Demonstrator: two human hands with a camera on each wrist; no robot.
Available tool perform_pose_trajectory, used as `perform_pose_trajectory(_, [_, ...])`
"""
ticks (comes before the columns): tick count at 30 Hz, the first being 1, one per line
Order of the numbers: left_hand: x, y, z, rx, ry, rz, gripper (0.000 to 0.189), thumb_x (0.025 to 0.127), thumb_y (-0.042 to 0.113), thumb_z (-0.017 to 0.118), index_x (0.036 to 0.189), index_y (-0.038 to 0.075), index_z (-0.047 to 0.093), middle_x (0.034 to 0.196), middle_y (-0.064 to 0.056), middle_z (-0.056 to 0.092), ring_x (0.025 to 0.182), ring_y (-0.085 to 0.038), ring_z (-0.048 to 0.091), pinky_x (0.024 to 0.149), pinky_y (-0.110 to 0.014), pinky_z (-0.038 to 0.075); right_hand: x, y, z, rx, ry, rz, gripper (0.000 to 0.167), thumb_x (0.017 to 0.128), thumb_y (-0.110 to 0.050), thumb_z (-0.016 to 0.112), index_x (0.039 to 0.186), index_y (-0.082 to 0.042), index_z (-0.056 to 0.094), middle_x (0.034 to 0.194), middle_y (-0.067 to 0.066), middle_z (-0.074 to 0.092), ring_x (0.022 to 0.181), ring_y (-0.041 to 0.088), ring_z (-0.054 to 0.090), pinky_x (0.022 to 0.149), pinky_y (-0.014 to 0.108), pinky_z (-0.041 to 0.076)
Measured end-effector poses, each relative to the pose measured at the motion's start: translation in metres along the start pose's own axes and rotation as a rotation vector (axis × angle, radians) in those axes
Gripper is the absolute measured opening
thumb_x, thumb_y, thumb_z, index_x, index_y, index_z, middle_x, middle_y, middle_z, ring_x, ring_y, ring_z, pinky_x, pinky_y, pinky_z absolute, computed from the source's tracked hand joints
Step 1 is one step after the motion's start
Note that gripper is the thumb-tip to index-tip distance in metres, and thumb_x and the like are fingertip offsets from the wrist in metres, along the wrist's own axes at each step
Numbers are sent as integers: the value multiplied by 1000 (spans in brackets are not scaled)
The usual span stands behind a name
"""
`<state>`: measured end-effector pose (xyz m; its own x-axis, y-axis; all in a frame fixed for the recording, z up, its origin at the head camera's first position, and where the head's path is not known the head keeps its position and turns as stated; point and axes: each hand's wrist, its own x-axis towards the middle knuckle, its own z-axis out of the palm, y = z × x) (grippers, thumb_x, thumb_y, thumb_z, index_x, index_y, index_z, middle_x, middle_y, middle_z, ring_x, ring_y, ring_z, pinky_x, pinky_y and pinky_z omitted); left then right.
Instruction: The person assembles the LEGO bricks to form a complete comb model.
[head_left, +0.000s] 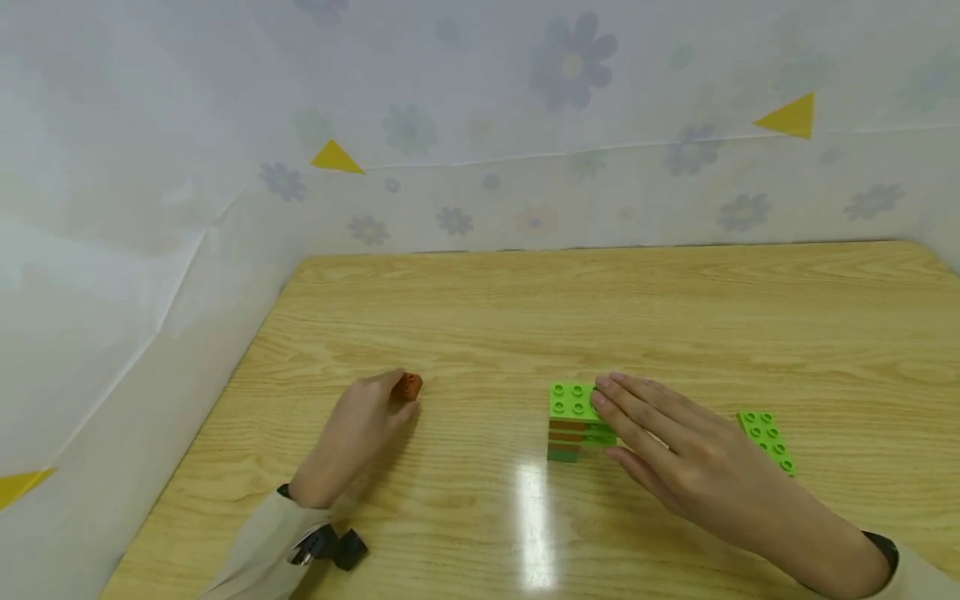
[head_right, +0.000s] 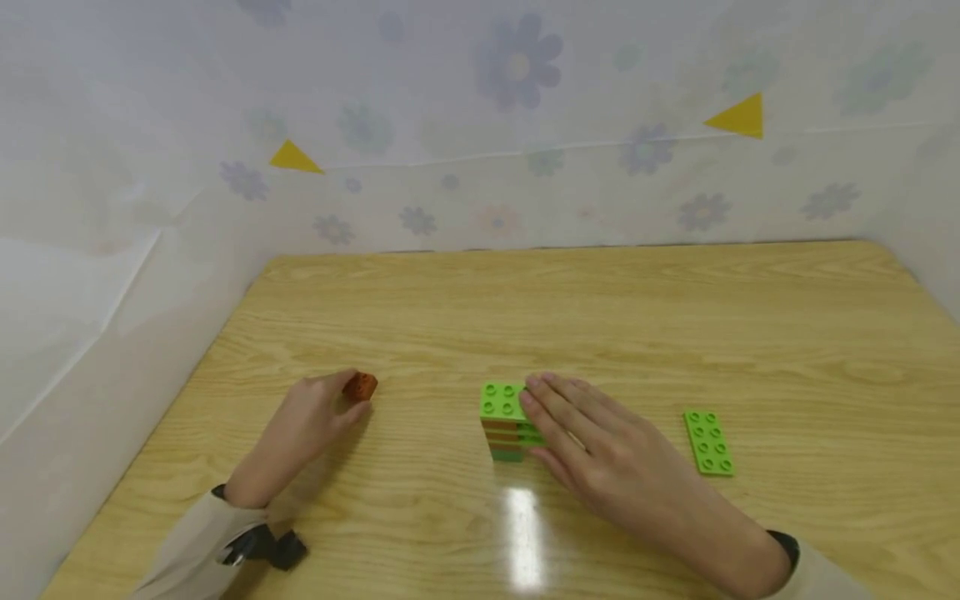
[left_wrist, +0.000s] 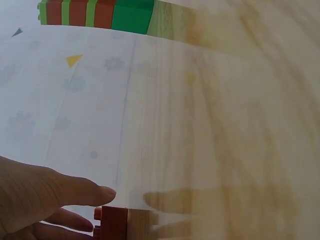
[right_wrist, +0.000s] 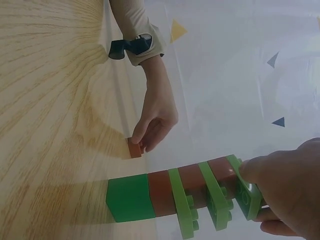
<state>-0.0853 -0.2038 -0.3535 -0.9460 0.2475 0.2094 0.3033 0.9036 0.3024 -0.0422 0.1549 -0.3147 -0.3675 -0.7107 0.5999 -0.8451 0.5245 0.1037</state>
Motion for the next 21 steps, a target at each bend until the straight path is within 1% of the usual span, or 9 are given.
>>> perform_pose_trajectory(4, [2, 1, 0, 11, 9, 2, 25, 81, 8, 78, 99, -5, 66, 81, -15, 69, 65, -18, 63, 54, -28, 53, 0, 0, 0, 5, 0, 3, 48, 108, -28, 33, 124, 7, 62, 125, 21, 62, 113, 34, 61, 115, 25, 25])
perform_pose_trajectory(8, [4, 2, 0, 6, -13, -27, 26, 82, 7, 76, 102, -6, 66, 80, -15, 68, 60, -15, 58, 51, -27, 49, 0, 1, 1, 6, -1, 4, 49, 108, -29, 32, 125, 7, 61, 126, 21, 61, 114, 33, 61, 115, 26, 26])
perform_pose_trajectory(13, [6, 2, 0, -2, -27, -47, 19, 83, 2, 73, 100, -5, 67, 79, -15, 68, 57, -13, 53, 49, -26, 46, 1, 2, 2, 7, 21, -5, 48, 108, -28, 33, 124, 7, 61, 126, 21, 61, 113, 33, 61, 114, 26, 29])
perform_pose_trajectory(18, [6, 0, 2, -17, -20, -48, 14, 82, -3, 71, 96, -3, 67, 81, -14, 69, 63, -16, 60, 53, -28, 51, 2, 4, 3, 14, 38, -15, 47, 108, -27, 33, 125, 7, 61, 126, 20, 61, 112, 33, 61, 114, 26, 29])
perform_pose_trajectory(21, [7, -1, 3, -21, -20, -51, 14, 81, -4, 71, 95, -3, 67, 80, -14, 69, 65, -18, 63, 54, -29, 52, 2, 5, 4, 48, 62, -19, 46, 107, -26, 35, 125, 7, 61, 127, 20, 61, 112, 33, 61, 113, 24, 28])
